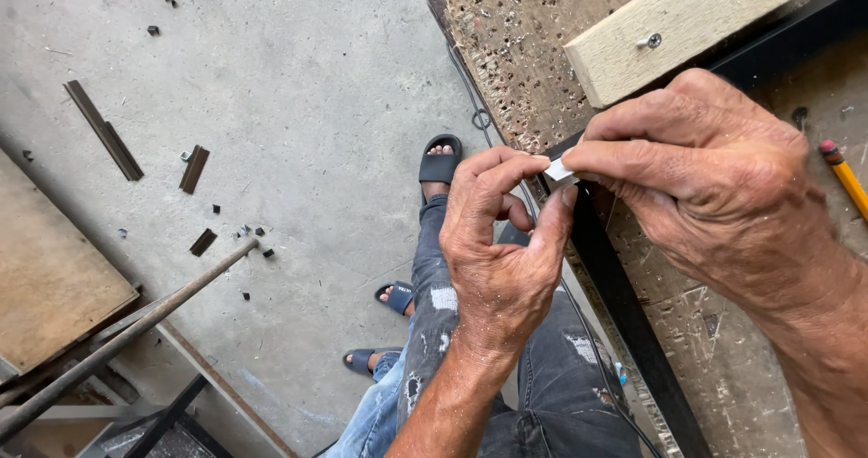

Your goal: Assembling a metal frame by marking, drilling holes, and fastening with a rivet gun.

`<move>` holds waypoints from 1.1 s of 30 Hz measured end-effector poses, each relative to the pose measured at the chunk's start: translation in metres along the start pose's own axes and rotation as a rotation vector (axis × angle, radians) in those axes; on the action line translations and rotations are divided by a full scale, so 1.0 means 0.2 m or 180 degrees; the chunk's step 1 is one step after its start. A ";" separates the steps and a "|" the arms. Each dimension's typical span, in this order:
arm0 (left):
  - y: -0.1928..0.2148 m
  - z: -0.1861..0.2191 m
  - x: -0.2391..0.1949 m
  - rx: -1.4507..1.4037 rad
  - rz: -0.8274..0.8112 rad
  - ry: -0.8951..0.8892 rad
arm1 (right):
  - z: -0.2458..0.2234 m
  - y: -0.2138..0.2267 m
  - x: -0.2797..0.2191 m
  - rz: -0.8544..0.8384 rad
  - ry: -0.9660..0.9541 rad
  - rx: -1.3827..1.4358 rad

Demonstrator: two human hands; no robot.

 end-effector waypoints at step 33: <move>0.05 -0.03 0.08 -0.0258 0.0050 0.0611 | 0.05 -0.07 0.00 -0.0343 -0.0242 -0.0270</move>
Point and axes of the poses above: each hand's wrist, its own x-axis towards the middle knuckle, its own y-axis out of the back of the hand, z = x × y, the point moved 10 cm from there along x, towards the middle knuckle, and after that the axes turned 2 degrees about y, right-handed, at the moved point
